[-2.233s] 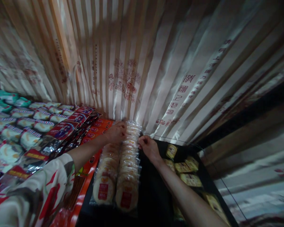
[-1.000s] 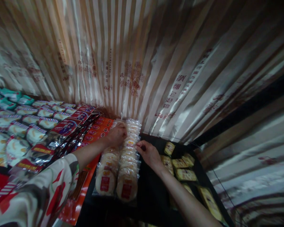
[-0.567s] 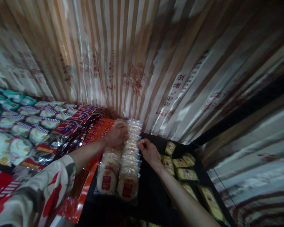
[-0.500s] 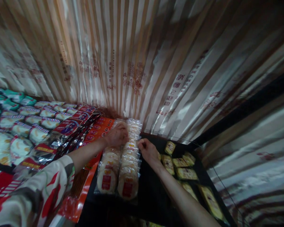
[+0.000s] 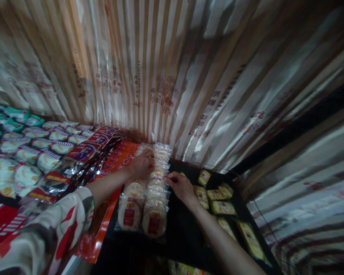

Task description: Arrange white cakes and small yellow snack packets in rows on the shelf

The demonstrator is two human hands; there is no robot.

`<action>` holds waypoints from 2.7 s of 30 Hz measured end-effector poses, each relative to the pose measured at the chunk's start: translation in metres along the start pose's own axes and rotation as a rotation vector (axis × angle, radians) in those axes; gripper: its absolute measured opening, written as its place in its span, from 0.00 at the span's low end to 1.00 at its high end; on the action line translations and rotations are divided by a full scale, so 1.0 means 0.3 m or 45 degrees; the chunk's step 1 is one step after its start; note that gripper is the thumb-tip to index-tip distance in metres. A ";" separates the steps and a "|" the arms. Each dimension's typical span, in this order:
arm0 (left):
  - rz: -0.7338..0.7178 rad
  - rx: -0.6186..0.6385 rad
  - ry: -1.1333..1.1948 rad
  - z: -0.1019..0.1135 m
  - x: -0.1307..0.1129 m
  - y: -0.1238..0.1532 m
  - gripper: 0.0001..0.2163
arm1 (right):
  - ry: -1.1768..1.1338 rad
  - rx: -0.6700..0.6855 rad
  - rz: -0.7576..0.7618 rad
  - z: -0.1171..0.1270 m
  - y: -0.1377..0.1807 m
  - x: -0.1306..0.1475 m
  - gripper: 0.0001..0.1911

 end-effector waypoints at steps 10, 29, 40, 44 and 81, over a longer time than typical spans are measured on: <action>0.011 -0.018 0.047 0.024 -0.005 0.045 0.05 | 0.124 -0.165 -0.018 -0.015 0.007 0.019 0.15; -0.029 -0.031 0.082 0.038 -0.039 0.078 0.02 | -0.019 -0.116 -0.032 -0.023 0.060 0.013 0.14; 0.006 0.062 0.012 0.019 -0.073 0.105 0.02 | 0.058 -0.114 -0.112 -0.016 0.100 0.015 0.17; 0.040 0.044 0.012 0.017 -0.076 0.110 0.01 | -0.003 0.003 -0.050 -0.013 0.131 0.013 0.14; 0.046 0.011 0.037 0.050 -0.102 0.226 0.04 | -0.039 -0.200 -0.193 -0.057 0.228 0.073 0.17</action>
Point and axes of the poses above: each hand's wrist, its own y-axis away from the middle knuckle, its own z-axis out of the back of the hand, x = y × z, the point moved 2 cm from there along -y, towards the middle knuckle, and after that the axes turned 12 degrees about z, right-handed, at the moved point
